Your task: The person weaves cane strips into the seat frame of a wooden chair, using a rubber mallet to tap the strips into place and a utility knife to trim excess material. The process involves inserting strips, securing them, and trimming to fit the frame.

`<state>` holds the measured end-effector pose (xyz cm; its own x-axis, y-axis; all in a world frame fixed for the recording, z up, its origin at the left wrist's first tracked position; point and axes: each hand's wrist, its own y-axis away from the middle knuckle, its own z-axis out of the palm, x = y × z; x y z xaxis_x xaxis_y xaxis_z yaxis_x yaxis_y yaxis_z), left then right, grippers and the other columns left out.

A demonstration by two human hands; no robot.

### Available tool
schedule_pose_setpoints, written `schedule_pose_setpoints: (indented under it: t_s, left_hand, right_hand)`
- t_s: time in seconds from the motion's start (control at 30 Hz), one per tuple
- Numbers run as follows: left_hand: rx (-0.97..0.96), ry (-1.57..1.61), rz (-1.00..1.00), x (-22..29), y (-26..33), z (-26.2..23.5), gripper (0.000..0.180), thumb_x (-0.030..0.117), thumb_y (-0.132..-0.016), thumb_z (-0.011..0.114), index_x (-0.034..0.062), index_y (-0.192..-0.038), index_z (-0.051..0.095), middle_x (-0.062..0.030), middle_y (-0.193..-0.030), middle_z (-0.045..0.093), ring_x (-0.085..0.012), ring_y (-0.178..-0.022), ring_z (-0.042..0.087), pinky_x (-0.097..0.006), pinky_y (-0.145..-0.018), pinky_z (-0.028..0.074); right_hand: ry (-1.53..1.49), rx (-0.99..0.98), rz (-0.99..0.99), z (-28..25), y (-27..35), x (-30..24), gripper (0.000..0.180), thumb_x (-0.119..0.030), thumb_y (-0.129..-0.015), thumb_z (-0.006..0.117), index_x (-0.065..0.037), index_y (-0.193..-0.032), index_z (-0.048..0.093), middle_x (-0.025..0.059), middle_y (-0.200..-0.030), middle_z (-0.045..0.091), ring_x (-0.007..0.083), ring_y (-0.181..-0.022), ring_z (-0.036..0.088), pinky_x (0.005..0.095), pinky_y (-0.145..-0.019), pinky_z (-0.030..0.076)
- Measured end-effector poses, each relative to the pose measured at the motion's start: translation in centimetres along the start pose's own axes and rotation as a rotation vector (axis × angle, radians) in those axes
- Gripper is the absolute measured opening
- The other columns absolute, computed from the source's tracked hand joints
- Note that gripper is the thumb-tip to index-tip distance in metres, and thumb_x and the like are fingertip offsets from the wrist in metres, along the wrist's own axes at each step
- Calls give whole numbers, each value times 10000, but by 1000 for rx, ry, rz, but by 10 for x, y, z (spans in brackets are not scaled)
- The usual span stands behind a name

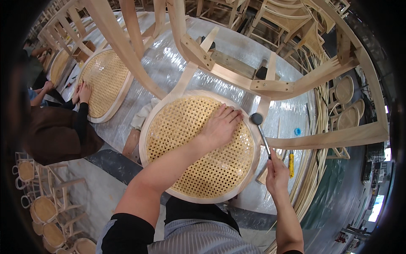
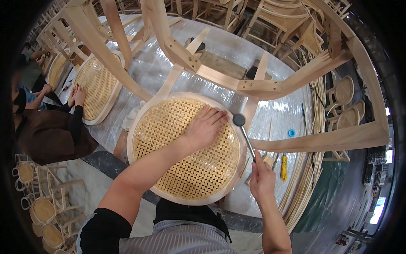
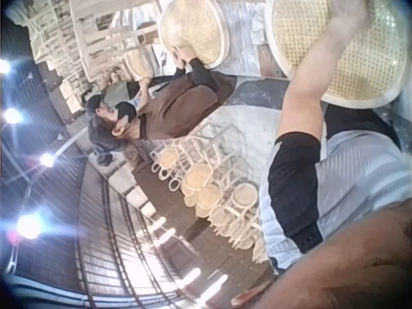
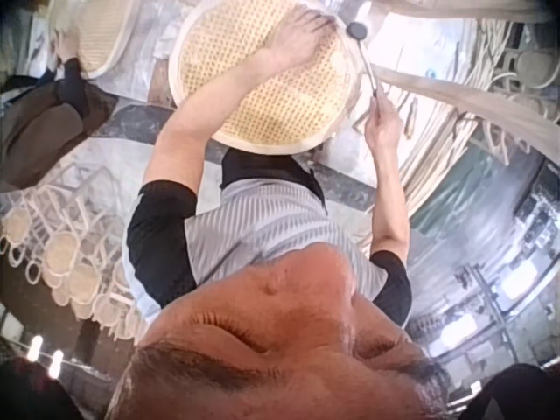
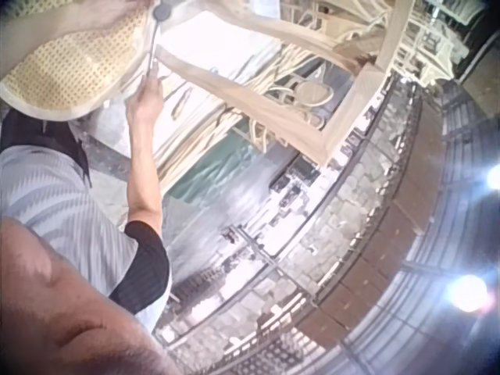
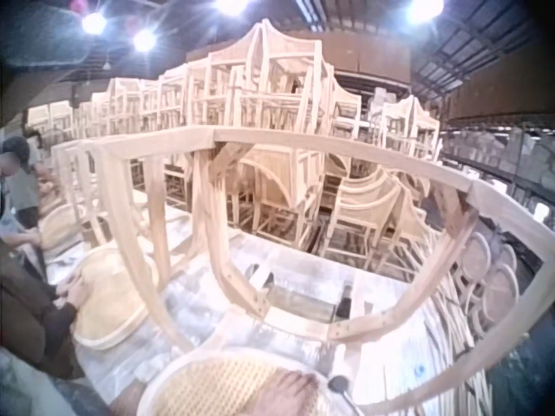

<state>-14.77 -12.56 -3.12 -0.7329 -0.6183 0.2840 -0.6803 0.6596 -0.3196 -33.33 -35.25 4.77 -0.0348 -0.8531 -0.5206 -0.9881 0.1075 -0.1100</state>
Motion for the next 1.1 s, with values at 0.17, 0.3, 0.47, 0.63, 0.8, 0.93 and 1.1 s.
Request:
schedule_pose_setpoints:
  t_s: [0.17, 0.3, 0.47, 0.63, 0.8, 0.93, 1.1]
  left_hand:
    - [-10, -14, 13, 2, -2, 0, 502, 238, -999, 623, 83, -1477, 617, -93, -1526, 604, -282, -1481, 485, -534, -1295, 274]
    - [5, -37, 14, -4, 1, -2, 501, 249, -1003, 614, 87, -1477, 618, -78, -1541, 597, -270, -1489, 479, -533, -1299, 262]
    - [-34, -33, 9, -1, -4, -2, 505, 255, -1012, 605, 97, -1491, 609, -69, -1557, 588, -264, -1489, 480, -546, -1296, 259]
    - [-18, -42, -5, -5, 6, 0, 508, 263, -1023, 585, 100, -1504, 597, -66, -1567, 579, -256, -1489, 481, -552, -1298, 247]
    - [-132, -44, -7, -2, -3, -6, 506, 275, -1044, 555, 111, -1522, 584, -58, -1588, 564, -249, -1505, 466, -560, -1306, 240]
    - [-155, -91, 0, -26, -12, -17, 503, 260, -1052, 544, 96, -1527, 577, -61, -1592, 563, -264, -1499, 481, -573, -1312, 235]
    - [-27, -1, -9, -74, -5, -28, 457, 203, -1038, 556, 114, -1481, 626, -93, -1557, 598, -288, -1451, 537, -571, -1293, 281]
  right_hand:
    - [21, 71, -111, 7, -2, 5, 484, -10, -1032, 630, -56, -1513, 614, 169, -819, 622, 318, -680, 610, 421, -655, 502]
    - [-45, 98, -58, 2, -4, -1, 486, -10, -1031, 629, -54, -1514, 610, 177, -852, 636, 333, -702, 628, 422, -672, 519]
    - [68, 10, -68, 2, -7, 7, 498, -13, -1025, 638, -56, -1520, 602, 175, -850, 635, 330, -705, 634, 420, -674, 523]
    - [-85, 195, -171, 7, -8, -8, 510, -15, -1008, 647, -79, -1513, 611, 178, -835, 635, 382, -706, 639, 470, -665, 522]
    - [117, -113, 1, 8, -5, 12, 481, 9, -1029, 615, -57, -1505, 615, 213, -888, 669, 353, -745, 660, 423, -712, 524]
    - [18, -128, 46, 9, -6, 10, 483, 6, -1034, 608, -45, -1514, 601, 223, -944, 696, 351, -785, 675, 409, -741, 538]
    - [-131, 163, -109, 17, -7, -3, 477, -30, -1040, 617, -50, -1516, 604, 203, -871, 665, 356, -711, 641, 442, -683, 533]
